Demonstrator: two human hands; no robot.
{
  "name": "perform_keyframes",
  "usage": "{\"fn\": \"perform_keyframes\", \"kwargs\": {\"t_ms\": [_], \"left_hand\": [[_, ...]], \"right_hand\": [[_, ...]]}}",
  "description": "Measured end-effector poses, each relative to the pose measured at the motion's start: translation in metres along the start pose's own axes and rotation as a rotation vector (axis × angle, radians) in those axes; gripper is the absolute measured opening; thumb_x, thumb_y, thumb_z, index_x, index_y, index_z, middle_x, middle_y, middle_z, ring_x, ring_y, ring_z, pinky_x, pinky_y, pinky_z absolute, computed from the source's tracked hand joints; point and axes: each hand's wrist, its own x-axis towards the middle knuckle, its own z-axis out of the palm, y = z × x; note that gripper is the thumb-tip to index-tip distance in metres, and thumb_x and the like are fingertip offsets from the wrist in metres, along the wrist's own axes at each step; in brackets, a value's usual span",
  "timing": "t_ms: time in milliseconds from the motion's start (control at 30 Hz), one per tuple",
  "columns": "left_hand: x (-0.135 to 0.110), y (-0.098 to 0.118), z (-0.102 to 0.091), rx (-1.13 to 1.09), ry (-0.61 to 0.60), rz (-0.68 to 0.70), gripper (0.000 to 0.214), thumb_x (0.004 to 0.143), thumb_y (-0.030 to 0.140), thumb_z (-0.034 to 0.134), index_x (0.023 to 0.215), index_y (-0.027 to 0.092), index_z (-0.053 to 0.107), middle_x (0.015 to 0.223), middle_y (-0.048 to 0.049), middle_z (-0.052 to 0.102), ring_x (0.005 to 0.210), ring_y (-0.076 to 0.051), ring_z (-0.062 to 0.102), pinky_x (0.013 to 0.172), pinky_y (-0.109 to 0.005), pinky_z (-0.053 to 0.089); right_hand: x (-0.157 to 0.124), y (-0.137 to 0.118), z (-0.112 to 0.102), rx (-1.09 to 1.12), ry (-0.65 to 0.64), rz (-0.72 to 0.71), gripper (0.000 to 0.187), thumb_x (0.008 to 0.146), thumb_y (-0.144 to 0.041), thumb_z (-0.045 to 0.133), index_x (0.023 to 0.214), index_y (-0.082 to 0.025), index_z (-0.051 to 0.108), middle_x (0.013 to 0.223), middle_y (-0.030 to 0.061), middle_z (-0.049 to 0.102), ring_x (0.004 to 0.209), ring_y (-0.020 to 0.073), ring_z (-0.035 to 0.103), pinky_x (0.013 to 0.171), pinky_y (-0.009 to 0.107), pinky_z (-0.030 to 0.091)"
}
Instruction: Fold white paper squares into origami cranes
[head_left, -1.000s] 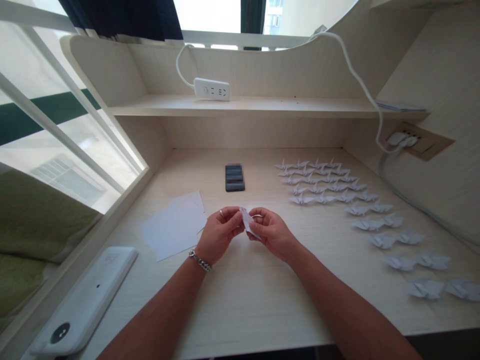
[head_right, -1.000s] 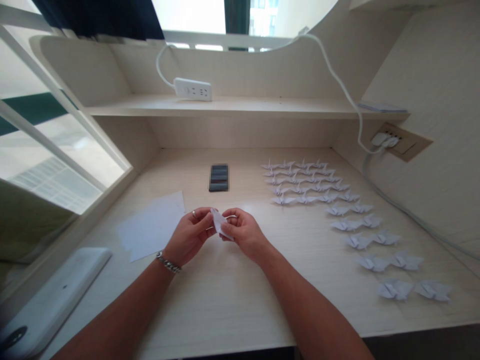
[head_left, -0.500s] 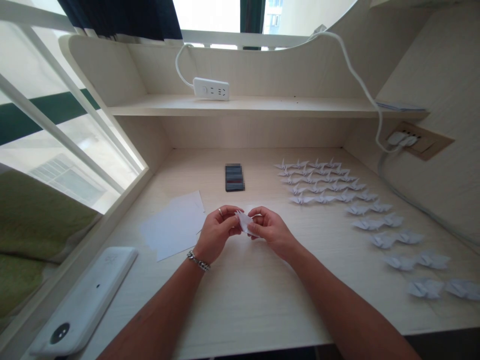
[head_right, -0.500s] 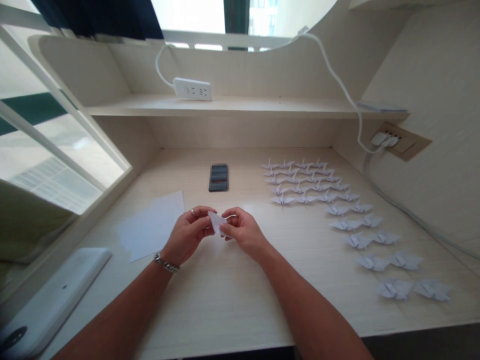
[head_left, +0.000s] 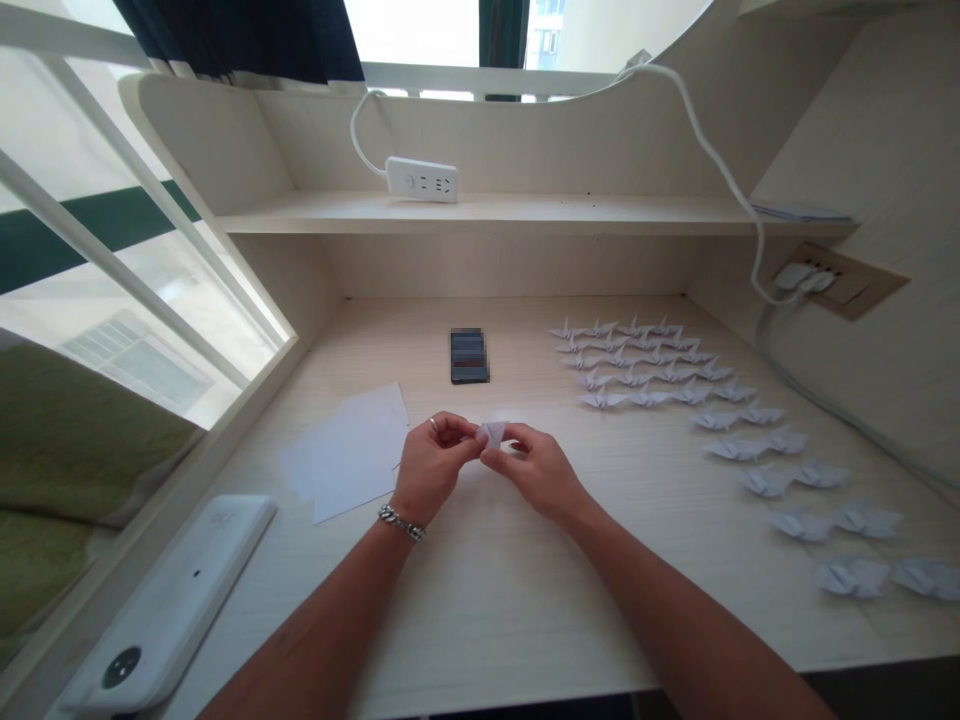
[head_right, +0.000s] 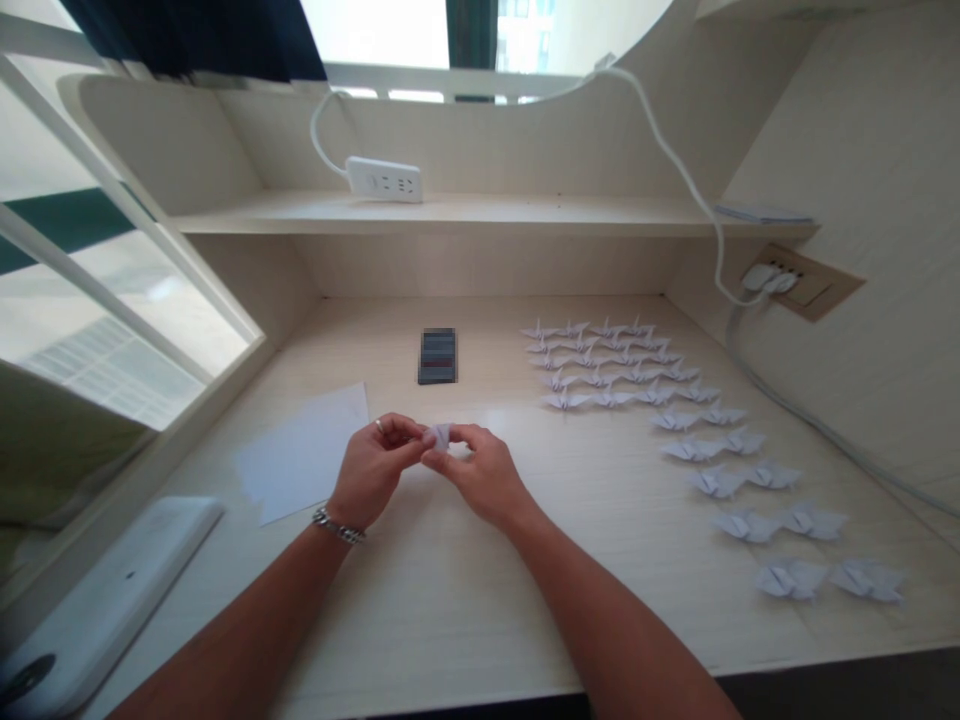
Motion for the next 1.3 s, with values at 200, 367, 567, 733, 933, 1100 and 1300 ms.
{"fn": "perform_keyframes", "kwargs": {"t_ms": [200, 367, 567, 733, 933, 1100, 1300], "left_hand": [[-0.001, -0.001, 0.002, 0.043, -0.044, 0.006, 0.025, 0.060, 0.023, 0.082, 0.070, 0.013, 0.061, 0.067, -0.0013, 0.068, 0.066, -0.013, 0.064, 0.068, -0.027, 0.053], [-0.001, -0.002, 0.002, 0.120, -0.043, 0.004, 0.027, 0.061, 0.024, 0.081, 0.073, 0.014, 0.060, 0.069, -0.0009, 0.067, 0.064, -0.012, 0.063, 0.065, -0.025, 0.051], [0.001, -0.007, 0.003, 0.259, -0.046, -0.054, 0.030, 0.065, 0.029, 0.077, 0.084, 0.016, 0.057, 0.058, 0.0001, 0.066, 0.054, -0.012, 0.059, 0.055, -0.022, 0.045], [0.000, -0.005, 0.002, 0.499, -0.075, -0.054, 0.030, 0.070, 0.036, 0.071, 0.091, 0.016, 0.061, 0.054, 0.0017, 0.063, 0.050, -0.013, 0.056, 0.050, -0.023, 0.041], [-0.001, 0.002, -0.004, 0.659, -0.208, -0.037, 0.027, 0.071, 0.041, 0.068, 0.062, 0.016, 0.062, 0.055, 0.0005, 0.060, 0.051, -0.012, 0.050, 0.049, -0.023, 0.034], [0.000, 0.006, -0.003, 0.471, -0.225, -0.022, 0.027, 0.077, 0.042, 0.062, 0.071, 0.016, 0.063, 0.059, 0.0020, 0.058, 0.053, -0.010, 0.047, 0.052, -0.023, 0.034], [0.000, 0.000, -0.001, 0.427, -0.175, -0.009, 0.026, 0.077, 0.040, 0.062, 0.066, 0.016, 0.059, 0.054, 0.0044, 0.052, 0.050, -0.009, 0.043, 0.051, -0.023, 0.034]], "right_hand": [[0.004, 0.009, 0.006, 0.179, -0.008, 0.033, 0.032, 0.084, -0.046, 0.057, 0.089, -0.019, 0.073, 0.087, 0.0051, 0.072, 0.089, 0.0213, 0.064, 0.082, 0.034, 0.049], [0.008, 0.015, 0.005, 0.262, 0.087, 0.141, 0.036, 0.079, -0.049, 0.062, 0.081, -0.014, 0.073, 0.077, 0.0066, 0.070, 0.076, 0.0195, 0.064, 0.072, 0.032, 0.051], [0.008, 0.010, 0.006, 0.344, 0.130, 0.224, 0.037, 0.074, -0.050, 0.066, 0.078, -0.013, 0.072, 0.074, 0.0063, 0.070, 0.070, 0.0166, 0.063, 0.068, 0.030, 0.051], [0.007, 0.012, 0.007, 0.372, 0.134, 0.224, 0.038, 0.071, -0.050, 0.068, 0.075, -0.012, 0.070, 0.069, 0.0055, 0.068, 0.067, 0.0165, 0.062, 0.067, 0.031, 0.051], [0.009, 0.012, 0.001, 0.381, 0.148, 0.161, 0.035, 0.069, -0.046, 0.071, 0.079, -0.013, 0.067, 0.074, 0.0050, 0.067, 0.068, 0.0157, 0.061, 0.066, 0.031, 0.053], [0.006, 0.005, -0.004, 0.336, 0.003, 0.142, 0.038, 0.072, -0.039, 0.070, 0.100, -0.015, 0.060, 0.068, 0.0001, 0.064, 0.062, 0.0136, 0.061, 0.057, 0.026, 0.052], [0.007, 0.009, -0.002, 0.359, -0.037, 0.198, 0.048, 0.071, -0.045, 0.070, 0.107, -0.016, 0.057, 0.061, -0.0018, 0.063, 0.057, 0.0136, 0.060, 0.058, 0.027, 0.051]]}}
